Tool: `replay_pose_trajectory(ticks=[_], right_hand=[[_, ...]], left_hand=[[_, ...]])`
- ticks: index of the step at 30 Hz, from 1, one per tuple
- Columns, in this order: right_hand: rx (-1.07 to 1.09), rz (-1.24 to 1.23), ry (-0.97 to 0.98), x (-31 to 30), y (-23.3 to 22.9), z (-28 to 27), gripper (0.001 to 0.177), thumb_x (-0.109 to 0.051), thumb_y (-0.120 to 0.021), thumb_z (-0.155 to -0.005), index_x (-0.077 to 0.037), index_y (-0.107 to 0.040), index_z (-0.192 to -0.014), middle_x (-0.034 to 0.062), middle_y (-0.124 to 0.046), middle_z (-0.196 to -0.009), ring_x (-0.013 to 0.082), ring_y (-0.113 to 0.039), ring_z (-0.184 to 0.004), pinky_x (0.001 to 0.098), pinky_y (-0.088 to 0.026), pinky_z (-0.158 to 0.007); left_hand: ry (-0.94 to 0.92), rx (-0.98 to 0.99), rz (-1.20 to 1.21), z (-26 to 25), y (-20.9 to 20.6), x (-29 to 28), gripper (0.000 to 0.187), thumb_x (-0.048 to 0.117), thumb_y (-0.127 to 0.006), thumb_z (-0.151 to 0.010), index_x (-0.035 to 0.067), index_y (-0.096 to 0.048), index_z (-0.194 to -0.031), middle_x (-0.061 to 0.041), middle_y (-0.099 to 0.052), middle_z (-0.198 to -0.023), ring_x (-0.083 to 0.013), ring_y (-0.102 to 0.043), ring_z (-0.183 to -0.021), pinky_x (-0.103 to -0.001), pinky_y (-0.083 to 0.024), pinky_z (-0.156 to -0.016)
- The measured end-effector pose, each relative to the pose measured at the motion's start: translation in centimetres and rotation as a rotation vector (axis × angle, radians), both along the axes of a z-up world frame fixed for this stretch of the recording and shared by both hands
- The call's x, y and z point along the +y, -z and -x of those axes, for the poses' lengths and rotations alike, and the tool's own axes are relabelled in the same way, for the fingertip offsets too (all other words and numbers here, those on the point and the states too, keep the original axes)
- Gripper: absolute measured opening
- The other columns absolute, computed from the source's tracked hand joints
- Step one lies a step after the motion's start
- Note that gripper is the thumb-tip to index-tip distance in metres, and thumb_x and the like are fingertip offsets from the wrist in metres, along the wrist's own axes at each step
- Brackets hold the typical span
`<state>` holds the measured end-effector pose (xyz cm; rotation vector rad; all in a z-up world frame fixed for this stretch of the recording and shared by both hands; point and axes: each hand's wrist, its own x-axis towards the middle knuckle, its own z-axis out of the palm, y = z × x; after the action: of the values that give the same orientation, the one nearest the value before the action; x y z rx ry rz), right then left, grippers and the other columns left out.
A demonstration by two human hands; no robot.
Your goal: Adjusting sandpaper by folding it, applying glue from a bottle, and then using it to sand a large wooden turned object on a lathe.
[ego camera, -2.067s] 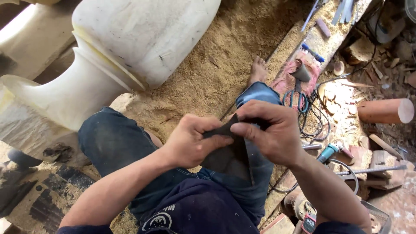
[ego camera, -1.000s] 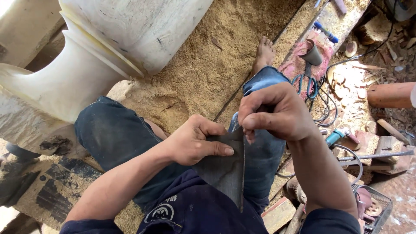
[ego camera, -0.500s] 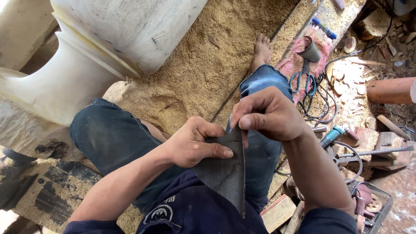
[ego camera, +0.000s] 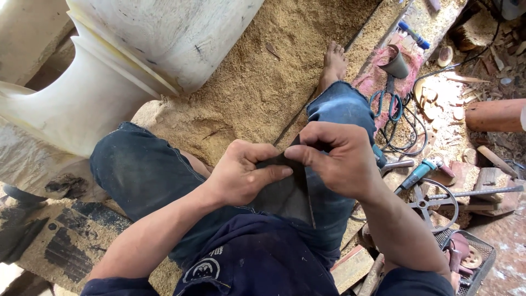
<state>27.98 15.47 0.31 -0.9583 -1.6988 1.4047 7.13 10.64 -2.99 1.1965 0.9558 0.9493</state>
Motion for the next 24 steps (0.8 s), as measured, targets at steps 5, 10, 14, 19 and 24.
replay_pose_trajectory(ticks=[5, 10, 14, 19, 24], right_hand=[[0.274, 0.211, -0.056, 0.1, 1.8, 0.1, 0.022, 0.002, -0.077, -0.089, -0.001, -0.064, -0.071, 0.0078, -0.054, -0.063, 0.0103, -0.046, -0.059, 0.0233, -0.042, -0.054], [0.491, 0.383, -0.157, 0.3, 1.3, 0.9, 0.017, 0.002, -0.074, -0.09, 0.002, -0.065, -0.076, 0.0103, -0.057, -0.069, 0.0117, -0.046, -0.065, 0.0257, -0.041, -0.06], [0.549, 0.428, -0.186, 0.8, 2.0, 1.1, 0.015, 0.008, -0.073, -0.086, 0.006, -0.061, -0.077, 0.0173, -0.061, -0.075, 0.0162, -0.054, -0.064, 0.0285, -0.042, -0.06], [0.411, 0.343, -0.116, 1.2, 2.6, 0.4, 0.021, 0.012, -0.073, -0.088, 0.006, -0.057, -0.076, 0.0176, -0.06, -0.072, 0.0157, -0.055, -0.066, 0.0274, -0.044, -0.059], [-0.033, 0.161, -0.09, -0.7, 0.1, -0.4, 0.029, -0.014, -0.094, -0.07, 0.0, -0.077, -0.089, 0.0075, -0.066, -0.066, 0.0121, -0.06, -0.062, 0.0277, -0.051, -0.055]], left_hand=[[0.08, 0.015, -0.079, 0.5, -0.1, -0.1, 0.01, 0.011, -0.081, -0.087, 0.006, -0.076, -0.081, -0.012, -0.065, -0.057, -0.01, -0.06, -0.056, -0.026, -0.048, -0.046], [0.17, -0.01, -0.091, 1.3, 0.0, 0.1, 0.008, 0.009, -0.081, -0.087, 0.006, -0.076, -0.081, -0.01, -0.065, -0.057, -0.0082, -0.059, -0.058, -0.025, -0.05, -0.048], [0.164, -0.028, -0.02, 1.5, 0.8, 0.1, 0.006, 0.005, -0.082, -0.084, 0.004, -0.077, -0.081, -0.011, -0.067, -0.058, -0.0111, -0.059, -0.057, -0.027, -0.05, -0.047], [0.088, -0.043, -0.008, 1.3, -0.3, 0.6, 0.006, 0.005, -0.081, -0.085, 0.003, -0.076, -0.082, -0.011, -0.066, -0.059, -0.0111, -0.06, -0.06, -0.027, -0.05, -0.048], [-0.14, -0.091, 0.088, 1.6, -0.5, 1.1, 0.007, 0.002, -0.082, -0.083, 0.001, -0.076, -0.081, -0.01, -0.066, -0.057, -0.012, -0.062, -0.054, -0.024, -0.051, -0.044]])
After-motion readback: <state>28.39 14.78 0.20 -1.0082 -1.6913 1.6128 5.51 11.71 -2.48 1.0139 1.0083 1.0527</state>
